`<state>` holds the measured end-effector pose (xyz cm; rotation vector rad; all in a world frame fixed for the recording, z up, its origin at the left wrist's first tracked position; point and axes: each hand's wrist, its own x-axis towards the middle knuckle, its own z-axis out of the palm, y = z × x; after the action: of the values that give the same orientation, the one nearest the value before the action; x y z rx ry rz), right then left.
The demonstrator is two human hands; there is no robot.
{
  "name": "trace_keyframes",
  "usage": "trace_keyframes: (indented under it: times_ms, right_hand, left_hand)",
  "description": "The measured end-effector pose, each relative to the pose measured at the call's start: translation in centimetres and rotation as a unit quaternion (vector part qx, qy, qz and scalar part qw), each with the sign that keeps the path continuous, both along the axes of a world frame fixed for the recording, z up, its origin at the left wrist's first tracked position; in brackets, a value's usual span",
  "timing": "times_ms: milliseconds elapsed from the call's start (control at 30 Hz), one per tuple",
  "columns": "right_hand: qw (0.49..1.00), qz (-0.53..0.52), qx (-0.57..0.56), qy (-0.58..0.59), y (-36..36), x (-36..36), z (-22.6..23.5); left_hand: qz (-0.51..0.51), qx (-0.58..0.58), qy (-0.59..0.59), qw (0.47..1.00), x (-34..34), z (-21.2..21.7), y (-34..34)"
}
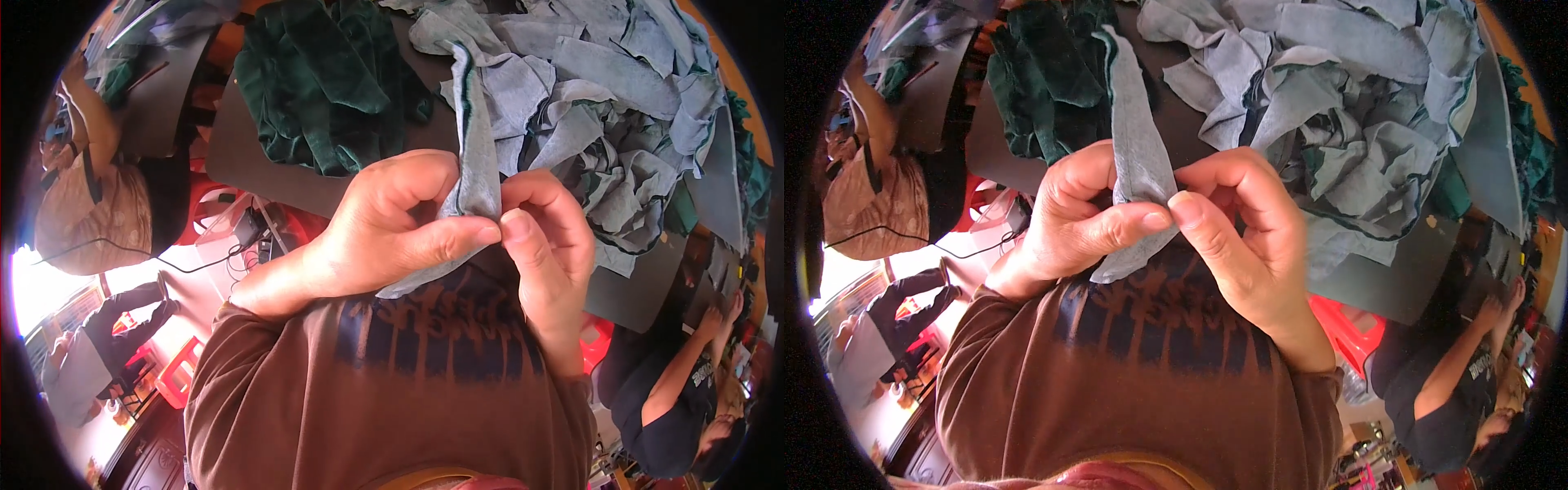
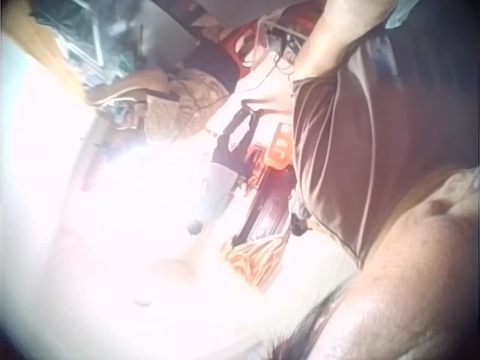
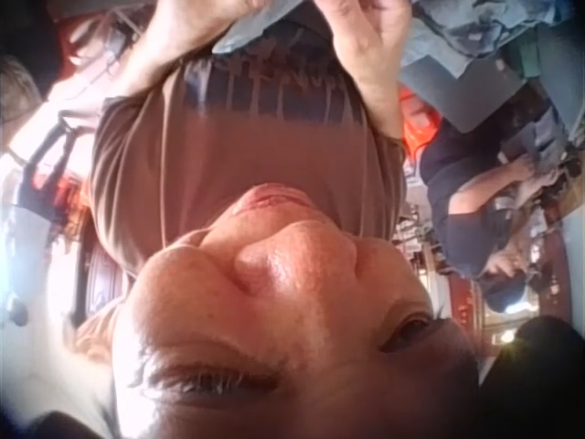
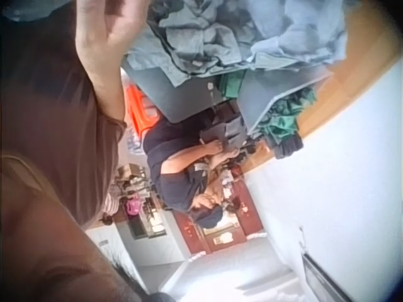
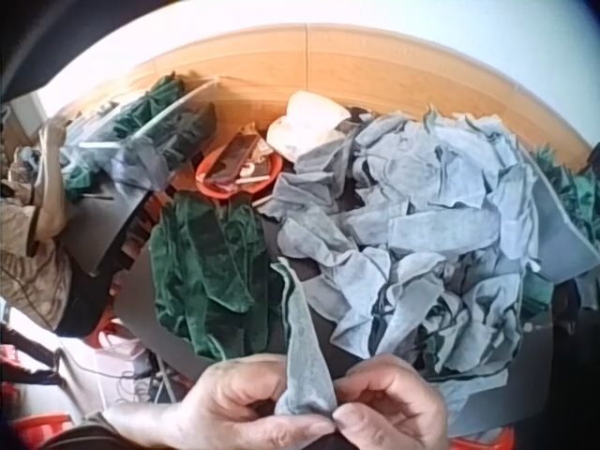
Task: Sorting and inspecting small pieces of green and grey fabric scraps on a table.
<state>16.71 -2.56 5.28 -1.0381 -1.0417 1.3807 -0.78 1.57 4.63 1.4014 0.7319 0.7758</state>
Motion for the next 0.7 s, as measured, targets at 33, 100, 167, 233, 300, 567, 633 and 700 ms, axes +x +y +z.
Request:
trace_keyframes:
  times_ms: [33, 100, 167, 233, 300, 567, 633, 700]
  right_hand:
    - [1.000, 0.011, 0.018, -0.017, 0.0, 0.0, -0.1]
    - [1.000, 0.020, -0.007, 0.019, 0.0, 0.0, -0.3]
    - [0.994, 0.038, -0.054, 0.089, 0.1, -0.1, -0.3]
    - [0.993, 0.030, -0.052, 0.105, 0.0, 0.1, -0.7]
    - [0.991, 0.022, -0.051, 0.121, 0.1, 0.3, -0.8]
    - [0.993, -0.082, 0.057, -0.064, 0.3, 0.1, -1.5]
    - [0.949, -0.194, 0.169, -0.182, 0.4, 0.0, -1.6]
    - [0.945, -0.097, 0.179, -0.255, 0.2, 1.1, 0.1]
  left_hand:
    - [-0.001, -0.002, 0.000, 1.000, 0.0, -0.1, 0.1]
    - [-0.022, 0.066, 0.024, 0.997, 0.0, -0.2, 0.4]
    - [-0.037, 0.063, 0.005, 0.997, 0.4, 0.4, 0.4]
    - [-0.050, 0.061, -0.013, 0.997, 0.5, 0.4, 0.5]
    - [-0.064, -0.092, -0.127, 0.986, 0.5, 0.3, 0.5]
    - [-0.080, -0.163, -0.129, 0.975, 0.1, -0.3, 0.8]
    - [-0.048, -0.182, -0.142, 0.972, 0.5, -0.1, 0.4]
    - [-0.019, -0.200, -0.154, 0.967, 0.5, -0.4, 0.5]
